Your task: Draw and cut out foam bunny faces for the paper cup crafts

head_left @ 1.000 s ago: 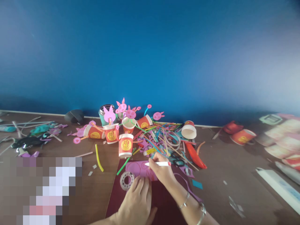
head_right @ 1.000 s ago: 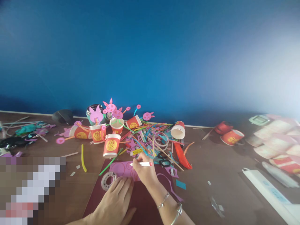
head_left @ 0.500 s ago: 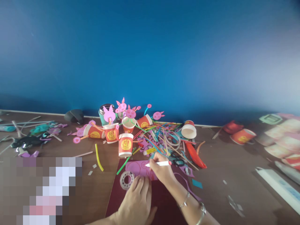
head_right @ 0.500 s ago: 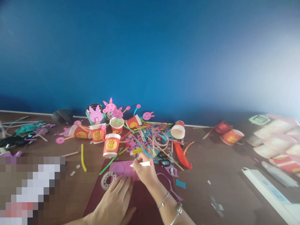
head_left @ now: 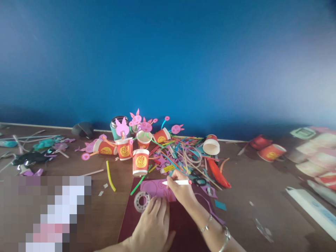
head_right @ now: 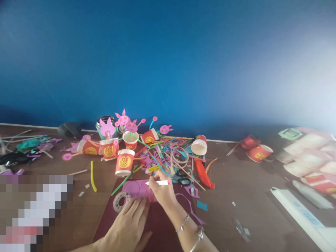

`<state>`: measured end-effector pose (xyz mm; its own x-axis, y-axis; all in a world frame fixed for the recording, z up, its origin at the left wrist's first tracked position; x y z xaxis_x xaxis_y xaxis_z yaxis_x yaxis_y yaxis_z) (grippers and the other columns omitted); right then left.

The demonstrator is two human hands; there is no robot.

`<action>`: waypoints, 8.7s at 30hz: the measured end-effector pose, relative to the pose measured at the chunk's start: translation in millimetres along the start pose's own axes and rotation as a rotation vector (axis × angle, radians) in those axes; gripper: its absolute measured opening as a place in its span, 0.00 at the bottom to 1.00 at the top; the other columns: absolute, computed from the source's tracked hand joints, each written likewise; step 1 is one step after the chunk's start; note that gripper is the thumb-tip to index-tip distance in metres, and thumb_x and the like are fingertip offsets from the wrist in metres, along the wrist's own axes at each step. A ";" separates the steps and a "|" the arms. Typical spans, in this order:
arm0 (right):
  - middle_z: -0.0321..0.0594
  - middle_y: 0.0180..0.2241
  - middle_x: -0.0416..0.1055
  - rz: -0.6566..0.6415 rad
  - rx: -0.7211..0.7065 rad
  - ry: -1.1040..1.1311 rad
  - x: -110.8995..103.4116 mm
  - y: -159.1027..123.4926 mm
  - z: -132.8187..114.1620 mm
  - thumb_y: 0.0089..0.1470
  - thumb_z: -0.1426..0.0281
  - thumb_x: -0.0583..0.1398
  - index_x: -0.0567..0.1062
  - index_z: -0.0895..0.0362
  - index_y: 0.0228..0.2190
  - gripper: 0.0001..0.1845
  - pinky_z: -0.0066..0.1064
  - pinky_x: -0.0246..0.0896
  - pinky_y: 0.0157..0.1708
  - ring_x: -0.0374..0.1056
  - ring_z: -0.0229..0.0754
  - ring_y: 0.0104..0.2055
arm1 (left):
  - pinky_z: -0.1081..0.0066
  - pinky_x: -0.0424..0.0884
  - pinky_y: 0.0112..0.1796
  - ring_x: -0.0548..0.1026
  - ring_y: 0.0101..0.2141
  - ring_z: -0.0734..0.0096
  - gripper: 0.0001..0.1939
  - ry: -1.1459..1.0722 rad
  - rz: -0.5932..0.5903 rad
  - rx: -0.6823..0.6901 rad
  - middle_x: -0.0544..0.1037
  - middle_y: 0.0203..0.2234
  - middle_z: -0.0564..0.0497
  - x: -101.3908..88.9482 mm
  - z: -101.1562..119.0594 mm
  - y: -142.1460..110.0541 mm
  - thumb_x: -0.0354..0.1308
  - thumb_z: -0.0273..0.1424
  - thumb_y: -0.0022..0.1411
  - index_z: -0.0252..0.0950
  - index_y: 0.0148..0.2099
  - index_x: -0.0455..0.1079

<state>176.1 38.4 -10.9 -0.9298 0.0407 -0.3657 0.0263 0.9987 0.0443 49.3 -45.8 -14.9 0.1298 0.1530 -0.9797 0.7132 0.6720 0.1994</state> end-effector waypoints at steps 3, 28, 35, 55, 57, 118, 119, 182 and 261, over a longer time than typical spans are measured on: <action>0.31 0.14 0.67 -0.002 -0.004 -0.022 0.1 -0.5 0.9 0.48 0.67 0.57 0.59 0.52 0.17 0.13 0.27 0.57 0.23 0.64 0.37 0.19 | 0.57 0.58 0.51 0.71 0.47 0.50 0.30 0.007 0.030 -0.011 0.75 0.48 0.36 0.1 -0.2 -0.1 0.45 0.46 0.65 0.24 0.54 0.70; 0.31 0.13 0.68 -0.056 0.056 0.016 2.2 1.0 3.4 0.49 0.69 0.56 0.59 0.52 0.17 0.13 0.26 0.56 0.21 0.64 0.37 0.17 | 0.57 0.58 0.51 0.72 0.46 0.51 0.30 0.023 0.053 -0.011 0.76 0.47 0.37 -2.6 0.2 -0.1 0.47 0.46 0.63 0.25 0.53 0.70; 0.32 0.14 0.69 -0.051 0.051 0.026 1.7 1.5 3.6 0.50 0.67 0.57 0.60 0.52 0.18 0.13 0.27 0.58 0.23 0.67 0.38 0.19 | 0.57 0.58 0.51 0.71 0.47 0.51 0.31 0.007 0.023 -0.016 0.75 0.48 0.37 -0.6 0.1 -0.8 0.46 0.46 0.64 0.25 0.54 0.69; 0.33 0.15 0.72 -0.061 0.054 0.051 1.5 1.0 -0.4 0.50 0.66 0.58 0.61 0.52 0.18 0.13 0.28 0.62 0.24 0.71 0.41 0.21 | 0.56 0.56 0.52 0.69 0.49 0.50 0.30 -0.012 -0.033 -0.005 0.74 0.50 0.34 -1.7 0.8 -1.0 0.43 0.45 0.66 0.25 0.56 0.68; 0.35 0.16 0.73 -0.061 0.037 0.047 1.4 0.9 -0.5 0.50 0.65 0.58 0.62 0.53 0.18 0.13 0.29 0.63 0.26 0.72 0.41 0.22 | 0.55 0.56 0.52 0.68 0.50 0.50 0.30 -0.015 -0.034 -0.011 0.73 0.50 0.34 -0.8 1.0 -1.1 0.43 0.45 0.66 0.25 0.56 0.67; 0.30 0.13 0.66 -0.020 -0.013 -0.031 -11.0 -1.7 1.0 0.50 0.67 0.57 0.59 0.53 0.17 0.15 0.24 0.56 0.18 0.60 0.34 0.15 | 0.57 0.60 0.50 0.72 0.45 0.54 0.29 0.032 0.091 -0.081 0.78 0.44 0.39 -7.7 0.2 -3.2 0.48 0.47 0.63 0.27 0.51 0.72; 0.30 0.13 0.66 -0.025 -0.010 -0.030 -10.8 -1.6 1.1 0.50 0.67 0.57 0.60 0.53 0.17 0.14 0.24 0.56 0.18 0.60 0.34 0.15 | 0.57 0.60 0.50 0.72 0.45 0.54 0.29 0.035 0.097 -0.082 0.78 0.44 0.39 -7.6 0.3 -3.3 0.48 0.47 0.63 0.27 0.51 0.72; 0.28 0.09 0.62 0.042 0.078 0.039 -10.7 -2.1 3.2 0.42 0.70 0.56 0.58 0.52 0.14 0.11 0.23 0.54 0.15 0.60 0.35 0.12 | 0.56 0.60 0.50 0.71 0.46 0.54 0.28 0.021 0.071 -0.084 0.77 0.45 0.39 -5.7 0.9 -4.6 0.47 0.46 0.63 0.28 0.52 0.72; 0.31 0.13 0.68 0.015 0.005 0.015 -11.4 -0.6 4.8 0.49 0.68 0.57 0.61 0.53 0.16 0.13 0.24 0.58 0.18 0.64 0.35 0.16 | 0.58 0.60 0.49 0.72 0.43 0.54 0.27 0.028 0.142 -0.086 0.79 0.42 0.40 -11.4 0.9 -3.3 0.50 0.46 0.61 0.28 0.48 0.74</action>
<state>188.4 37.4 -11.3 -0.9349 0.0549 -0.3506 0.0417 0.9981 0.0450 46.1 -50.4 -4.4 0.2044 0.2702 -0.9408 0.6274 0.7016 0.3378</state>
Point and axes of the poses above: each hand's wrist, its own y-axis towards the middle knuckle, its own x-axis out of the palm, z = x × y, the point moved 3 cm from there along y, towards the middle knuckle
